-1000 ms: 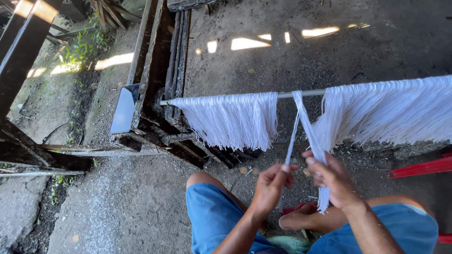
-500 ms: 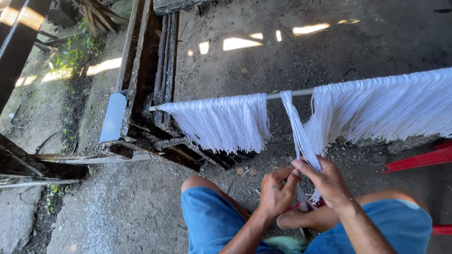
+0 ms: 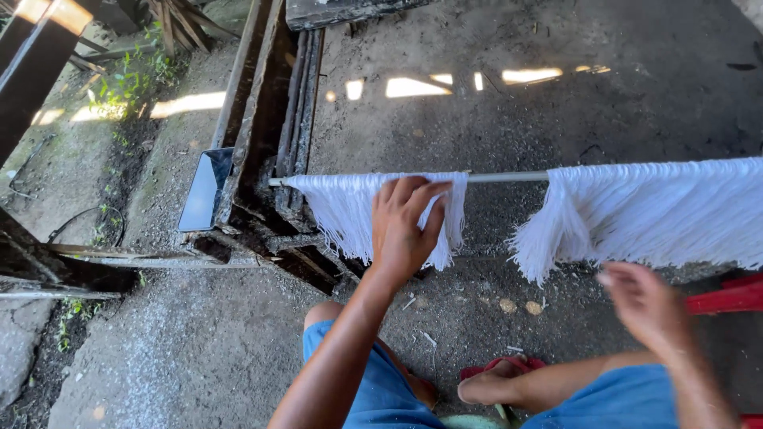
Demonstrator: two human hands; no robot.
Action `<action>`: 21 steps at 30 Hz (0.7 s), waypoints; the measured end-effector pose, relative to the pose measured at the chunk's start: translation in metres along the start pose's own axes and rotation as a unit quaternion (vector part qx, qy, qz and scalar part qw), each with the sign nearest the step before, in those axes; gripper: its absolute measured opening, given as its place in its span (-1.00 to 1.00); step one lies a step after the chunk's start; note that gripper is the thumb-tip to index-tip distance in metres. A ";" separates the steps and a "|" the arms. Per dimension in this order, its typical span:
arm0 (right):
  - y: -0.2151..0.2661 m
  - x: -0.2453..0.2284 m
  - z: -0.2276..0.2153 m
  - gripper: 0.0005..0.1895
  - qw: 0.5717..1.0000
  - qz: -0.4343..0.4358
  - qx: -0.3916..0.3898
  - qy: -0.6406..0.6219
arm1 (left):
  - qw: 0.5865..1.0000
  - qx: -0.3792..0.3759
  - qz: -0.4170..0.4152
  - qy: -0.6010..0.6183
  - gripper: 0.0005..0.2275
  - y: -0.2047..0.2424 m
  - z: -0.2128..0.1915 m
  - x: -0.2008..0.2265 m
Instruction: Organizing and spreading bundles of white threads along a horizontal rod in a workshop setting.
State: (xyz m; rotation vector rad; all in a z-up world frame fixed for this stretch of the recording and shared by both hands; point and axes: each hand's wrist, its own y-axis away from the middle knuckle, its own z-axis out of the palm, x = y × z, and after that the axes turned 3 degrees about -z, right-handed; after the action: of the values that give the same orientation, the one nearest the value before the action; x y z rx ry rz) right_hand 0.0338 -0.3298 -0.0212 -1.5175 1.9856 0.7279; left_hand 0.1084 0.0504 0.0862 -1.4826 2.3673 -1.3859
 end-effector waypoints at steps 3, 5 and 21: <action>-0.001 -0.101 0.049 -0.64 0.955 -0.210 -0.063 -0.200 | 0.999 -0.001 0.032 -0.012 -0.73 -0.021 0.029 -0.018; -0.013 -0.152 0.072 -0.62 0.942 -0.225 -0.045 -0.244 | 0.999 -0.014 0.042 -0.030 -0.75 -0.017 0.040 -0.032; -0.082 -0.155 0.093 -0.76 0.845 -0.120 -0.063 -0.518 | 0.999 0.013 -0.004 -0.033 -0.88 -0.017 0.044 -0.029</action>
State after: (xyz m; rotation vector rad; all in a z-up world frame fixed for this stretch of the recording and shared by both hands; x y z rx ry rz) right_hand 0.1565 -0.1776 0.0122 -1.0187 0.9244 1.2342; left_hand 0.1560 0.0400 0.0595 -1.5097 2.2975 -1.3413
